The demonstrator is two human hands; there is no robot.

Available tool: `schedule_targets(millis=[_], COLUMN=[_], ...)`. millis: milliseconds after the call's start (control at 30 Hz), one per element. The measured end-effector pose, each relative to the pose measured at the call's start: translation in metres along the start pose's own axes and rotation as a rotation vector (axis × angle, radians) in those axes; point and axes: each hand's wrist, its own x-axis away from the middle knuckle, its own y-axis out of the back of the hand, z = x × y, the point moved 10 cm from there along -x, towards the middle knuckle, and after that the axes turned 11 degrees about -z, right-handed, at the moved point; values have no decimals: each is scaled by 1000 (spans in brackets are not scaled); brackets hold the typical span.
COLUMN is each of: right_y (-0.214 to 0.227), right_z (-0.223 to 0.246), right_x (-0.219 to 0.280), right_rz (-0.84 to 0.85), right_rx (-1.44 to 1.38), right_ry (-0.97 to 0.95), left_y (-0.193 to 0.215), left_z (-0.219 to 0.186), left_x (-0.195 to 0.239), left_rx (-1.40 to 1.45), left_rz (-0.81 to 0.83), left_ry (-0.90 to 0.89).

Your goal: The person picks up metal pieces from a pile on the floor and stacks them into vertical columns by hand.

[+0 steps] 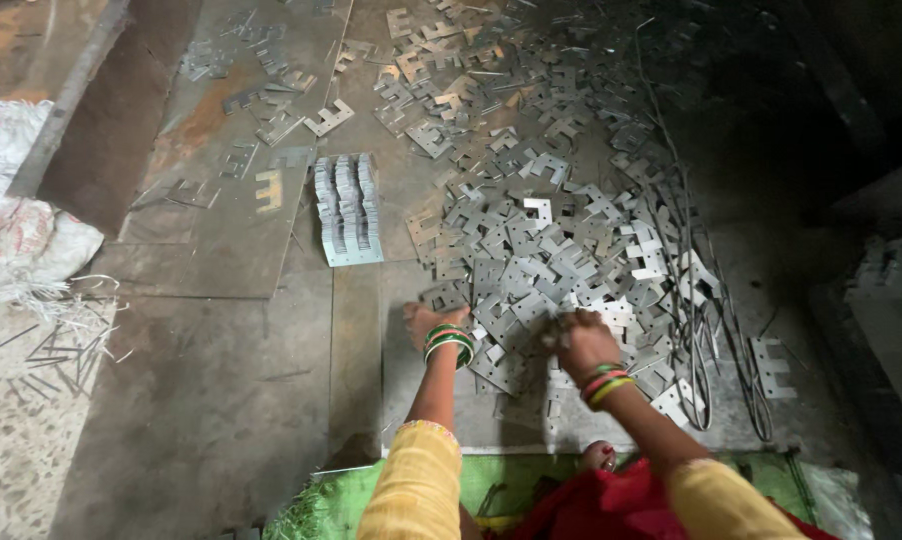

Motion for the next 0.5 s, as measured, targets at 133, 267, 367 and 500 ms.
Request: schedule_targets(millis=[133, 267, 367, 500], right_y=[-2, -37, -64, -66], right_z=[34, -1, -42, -58], right_x=[-8, -27, -43, -50], right_rz=[-94, -76, -144, 33], right_rx=[41, -120, -236, -324], right_ry=[25, -65, -135, -152], left_y=[-66, -30, 54, 94], left_z=[32, -12, -44, -35], left_x=[-25, 3, 58, 71], left_rx=[222, 584, 521, 194], left_rz=[318, 464, 360, 131], left_ry=[-9, -460, -1069, -1240])
